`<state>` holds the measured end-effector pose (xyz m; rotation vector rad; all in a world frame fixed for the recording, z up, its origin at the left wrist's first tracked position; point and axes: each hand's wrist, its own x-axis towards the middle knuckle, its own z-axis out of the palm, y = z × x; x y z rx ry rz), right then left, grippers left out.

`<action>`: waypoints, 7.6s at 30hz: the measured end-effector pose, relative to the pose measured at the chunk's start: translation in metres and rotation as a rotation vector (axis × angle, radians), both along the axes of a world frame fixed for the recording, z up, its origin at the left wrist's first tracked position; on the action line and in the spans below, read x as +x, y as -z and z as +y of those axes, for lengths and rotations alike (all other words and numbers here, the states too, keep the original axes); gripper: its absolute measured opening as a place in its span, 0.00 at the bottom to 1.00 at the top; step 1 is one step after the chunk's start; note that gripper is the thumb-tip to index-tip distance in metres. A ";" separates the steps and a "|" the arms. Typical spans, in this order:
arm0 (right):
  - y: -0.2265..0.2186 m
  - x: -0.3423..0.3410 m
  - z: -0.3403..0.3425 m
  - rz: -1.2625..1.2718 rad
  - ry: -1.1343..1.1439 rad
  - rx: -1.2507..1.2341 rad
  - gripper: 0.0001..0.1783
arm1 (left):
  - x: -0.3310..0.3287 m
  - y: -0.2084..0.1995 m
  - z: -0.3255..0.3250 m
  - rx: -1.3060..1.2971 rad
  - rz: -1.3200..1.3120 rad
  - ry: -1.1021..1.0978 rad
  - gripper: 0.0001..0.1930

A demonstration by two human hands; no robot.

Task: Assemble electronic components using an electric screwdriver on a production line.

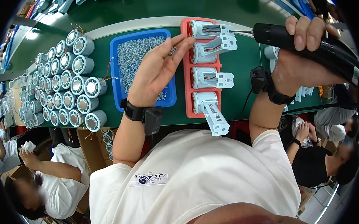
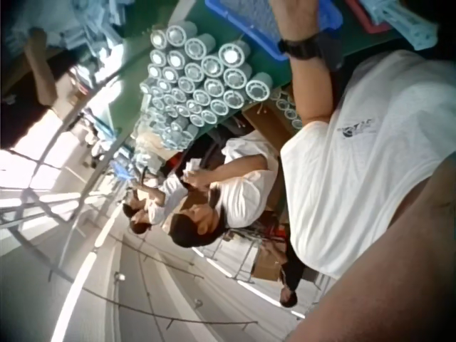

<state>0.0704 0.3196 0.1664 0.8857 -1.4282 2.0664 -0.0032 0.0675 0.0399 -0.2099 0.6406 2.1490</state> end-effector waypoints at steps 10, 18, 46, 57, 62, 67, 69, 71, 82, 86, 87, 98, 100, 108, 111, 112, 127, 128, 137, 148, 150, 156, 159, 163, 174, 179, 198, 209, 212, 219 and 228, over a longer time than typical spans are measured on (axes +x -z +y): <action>0.002 -0.009 0.001 0.061 0.103 0.286 0.59 | 0.010 0.024 -0.020 -0.129 -0.014 -0.055 0.19; 0.000 -0.018 -0.019 0.116 0.000 0.402 0.52 | 0.006 0.026 -0.011 -0.139 0.198 0.007 0.17; -0.060 0.066 -0.020 0.178 0.185 0.058 0.24 | 0.022 0.024 0.022 -0.145 0.162 -0.054 0.10; -0.039 0.052 -0.017 0.084 0.115 -0.040 0.38 | 0.021 0.023 0.032 -0.092 0.263 -0.034 0.10; -0.004 0.044 -0.032 0.037 0.200 -0.319 0.39 | 0.024 0.026 0.028 -0.090 0.211 -0.031 0.09; -0.003 0.044 -0.042 0.043 0.142 -0.392 0.36 | 0.025 0.026 0.018 -0.083 0.241 0.041 0.09; -0.004 0.043 -0.039 0.039 0.116 -0.376 0.36 | 0.026 0.024 0.016 -0.077 0.238 0.067 0.11; 0.001 0.038 -0.033 0.020 0.055 -0.360 0.36 | 0.027 0.017 0.013 -0.076 0.223 0.108 0.14; -0.012 0.060 -0.017 -0.060 0.184 0.119 0.44 | 0.040 0.010 -0.028 -0.113 -0.060 -0.060 0.22; -0.004 0.062 -0.019 -0.078 0.208 0.121 0.45 | 0.030 0.032 -0.029 0.060 0.061 0.094 0.19; -0.003 0.061 -0.020 -0.079 0.213 0.122 0.46 | 0.027 0.034 -0.027 0.074 0.095 0.107 0.17; 0.006 0.054 0.002 -0.084 0.092 0.236 0.44 | 0.027 0.010 0.007 -0.260 0.208 -0.022 0.11; 0.003 0.054 0.004 -0.112 0.084 0.262 0.44 | 0.022 0.020 0.012 -0.201 0.219 0.018 0.12; 0.014 0.054 -0.033 0.027 0.295 0.088 0.40 | 0.026 0.025 0.029 -0.182 0.259 -0.003 0.11; 0.004 0.060 -0.031 -0.021 0.314 -0.004 0.37 | 0.028 0.025 0.029 -0.184 0.259 -0.026 0.11; 0.002 0.062 -0.029 -0.048 0.323 -0.050 0.36 | 0.029 0.026 0.029 -0.185 0.249 -0.030 0.11; -0.003 0.057 -0.010 -0.171 0.026 -0.271 0.34 | 0.028 0.011 0.012 -0.088 0.243 0.114 0.17; -0.005 0.057 -0.011 -0.174 0.017 -0.246 0.36 | 0.033 -0.003 0.009 -0.096 0.169 0.106 0.19; 0.000 0.042 -0.024 -0.023 0.212 0.147 0.48 | 0.036 0.016 -0.022 -0.094 0.090 -0.006 0.22; 0.000 0.034 -0.029 -0.060 0.148 0.158 0.47 | 0.025 0.032 -0.017 -0.032 0.227 0.125 0.16; 0.001 0.032 -0.031 -0.071 0.158 0.149 0.47 | 0.025 0.029 -0.009 -0.052 0.235 0.117 0.16; 0.003 0.033 -0.037 -0.094 0.184 0.107 0.45 | 0.026 0.022 0.016 -0.172 0.243 -0.039 0.12; 0.002 0.035 -0.037 -0.096 0.203 0.086 0.44 | 0.025 0.024 0.019 -0.173 0.219 -0.070 0.11; -0.004 0.055 -0.032 -0.114 0.182 -0.078 0.40 | 0.026 0.026 0.022 -0.153 0.194 -0.056 0.11; 0.002 0.060 -0.019 -0.146 0.114 -0.299 0.33 | 0.030 0.029 0.019 -0.046 0.268 -0.023 0.11; -0.001 0.057 -0.016 -0.184 0.070 -0.322 0.33 | 0.026 0.029 0.012 -0.048 0.363 0.051 0.12; 0.000 0.041 -0.035 -0.022 0.023 0.116 0.38 | 0.039 0.021 -0.038 -0.288 0.164 0.160 0.22; 0.008 0.028 -0.038 0.066 -0.002 0.263 0.37 | 0.037 0.011 -0.032 -0.146 0.076 -0.047 0.19; 0.004 0.033 -0.025 0.083 0.043 0.263 0.37 | 0.042 0.016 -0.035 -0.117 0.072 -0.052 0.18; -0.034 0.087 -0.014 0.202 0.232 0.309 0.34 | 0.050 0.036 -0.049 -0.048 0.053 -0.084 0.14; -0.082 0.071 -0.078 0.439 0.400 0.420 0.32 | 0.055 0.010 -0.042 -0.131 0.128 -0.055 0.13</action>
